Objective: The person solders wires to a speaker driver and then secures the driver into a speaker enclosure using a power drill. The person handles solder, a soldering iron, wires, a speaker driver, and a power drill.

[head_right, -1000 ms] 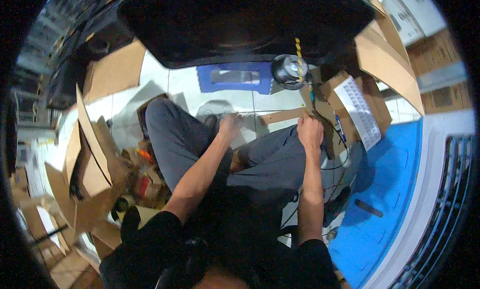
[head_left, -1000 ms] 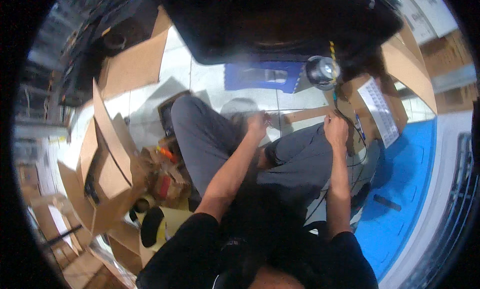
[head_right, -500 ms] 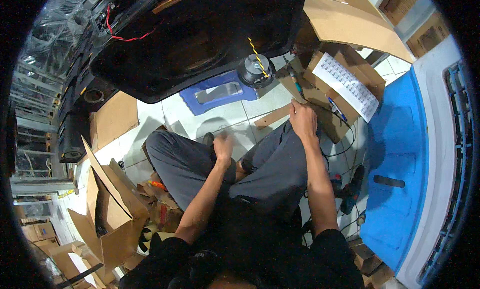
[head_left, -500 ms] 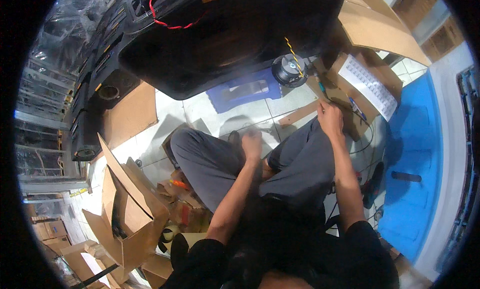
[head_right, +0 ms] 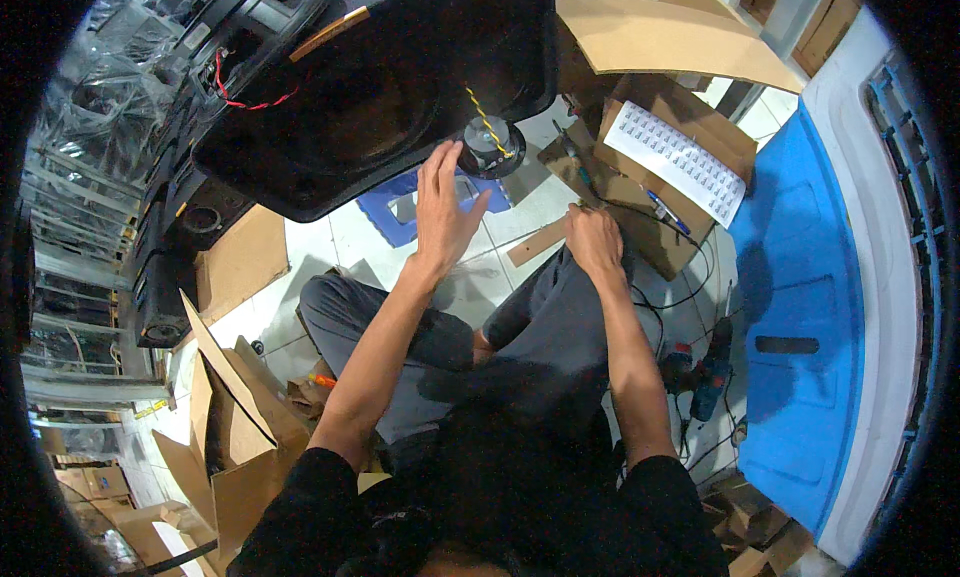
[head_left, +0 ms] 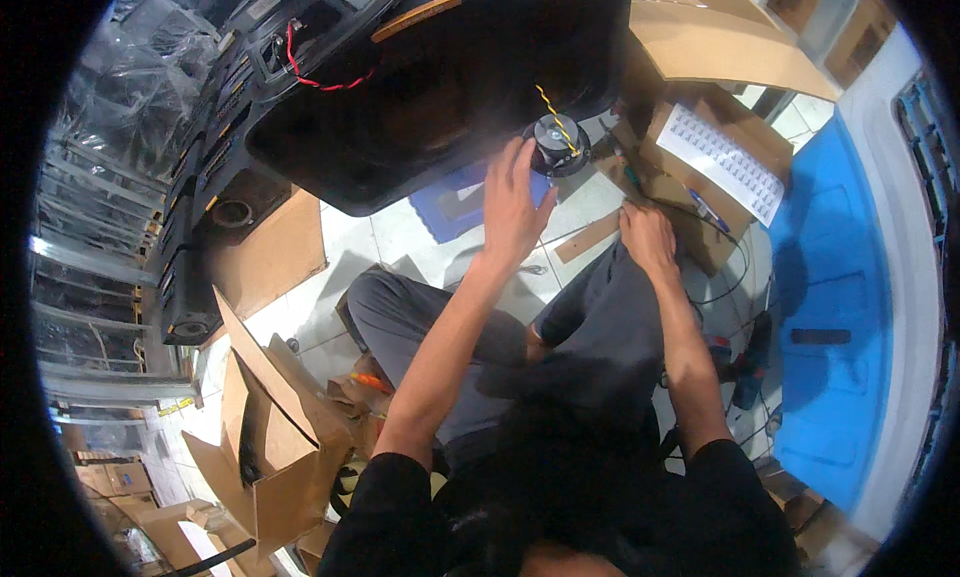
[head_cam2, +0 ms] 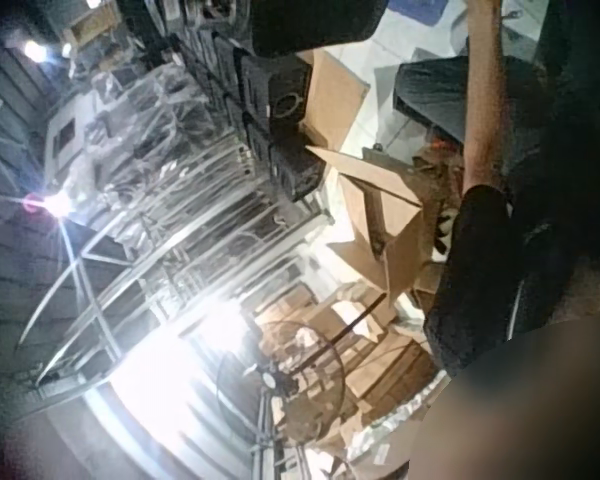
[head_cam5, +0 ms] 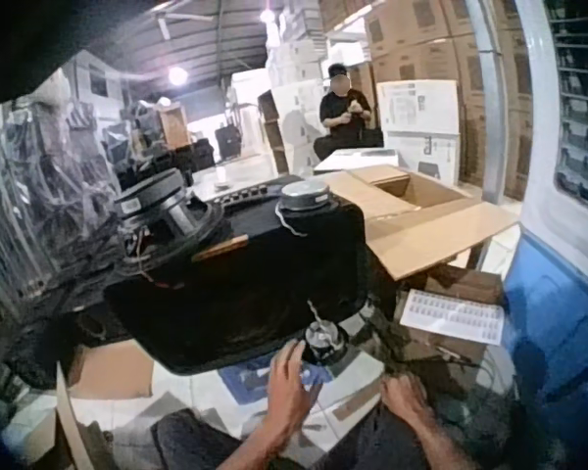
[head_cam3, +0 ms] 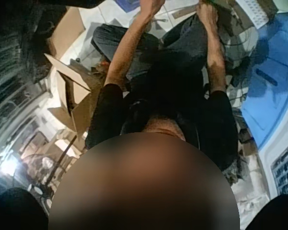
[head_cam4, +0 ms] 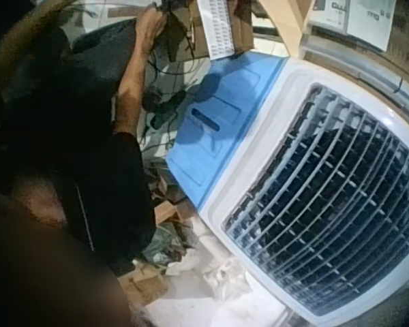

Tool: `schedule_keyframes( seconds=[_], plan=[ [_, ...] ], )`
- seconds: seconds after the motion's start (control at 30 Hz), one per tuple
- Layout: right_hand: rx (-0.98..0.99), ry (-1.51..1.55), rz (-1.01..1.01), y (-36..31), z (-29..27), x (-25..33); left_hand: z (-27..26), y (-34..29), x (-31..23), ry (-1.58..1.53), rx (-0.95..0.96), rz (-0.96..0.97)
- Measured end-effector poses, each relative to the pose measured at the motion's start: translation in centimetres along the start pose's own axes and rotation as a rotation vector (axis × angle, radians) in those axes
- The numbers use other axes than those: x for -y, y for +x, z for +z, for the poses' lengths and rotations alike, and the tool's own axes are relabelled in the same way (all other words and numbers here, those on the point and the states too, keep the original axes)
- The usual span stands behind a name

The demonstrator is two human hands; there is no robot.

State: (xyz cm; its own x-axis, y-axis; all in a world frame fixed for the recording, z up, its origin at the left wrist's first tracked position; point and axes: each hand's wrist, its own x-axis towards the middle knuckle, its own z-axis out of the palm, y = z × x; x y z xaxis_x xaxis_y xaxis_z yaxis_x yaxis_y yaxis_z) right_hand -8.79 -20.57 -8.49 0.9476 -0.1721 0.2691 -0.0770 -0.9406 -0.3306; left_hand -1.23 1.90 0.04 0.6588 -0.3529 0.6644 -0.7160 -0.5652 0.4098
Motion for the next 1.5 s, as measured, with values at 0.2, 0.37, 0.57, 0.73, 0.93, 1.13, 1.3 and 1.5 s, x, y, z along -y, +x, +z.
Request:
schedule_keyframes(
  seconds=[0.2,0.37,0.57,0.73,0.93,1.13,1.3,1.5],
  plan=[
    [-0.145,0.717,0.283,1.5,-0.8,1.2,1.6,0.2,0.1,-0.071,-0.035,-0.217],
    [0.056,1.118,0.312,4.9,-3.2,3.1,2.7,-0.8,0.0,-0.747,-0.036,-0.747],
    [0.174,1.311,0.406,7.5,-4.6,5.5,2.7,-0.1,-0.4,-1.219,-0.023,-0.945],
    [0.190,1.370,0.383,7.3,-4.3,5.4,2.1,0.2,-0.3,-1.221,0.002,-0.966],
    [0.128,1.452,0.386,7.1,-3.4,5.4,1.7,0.6,-0.2,-1.241,0.007,-1.007],
    [0.118,1.477,0.397,7.0,-3.7,5.8,1.2,1.1,-0.4,-1.169,0.021,-1.023],
    [0.085,1.460,0.371,6.7,-4.9,6.5,0.7,1.3,-0.2,-1.156,0.016,-1.008],
    [0.023,1.365,0.343,6.2,-7.0,8.1,-0.2,1.6,0.4,-1.278,0.036,-0.987]
  ],
)
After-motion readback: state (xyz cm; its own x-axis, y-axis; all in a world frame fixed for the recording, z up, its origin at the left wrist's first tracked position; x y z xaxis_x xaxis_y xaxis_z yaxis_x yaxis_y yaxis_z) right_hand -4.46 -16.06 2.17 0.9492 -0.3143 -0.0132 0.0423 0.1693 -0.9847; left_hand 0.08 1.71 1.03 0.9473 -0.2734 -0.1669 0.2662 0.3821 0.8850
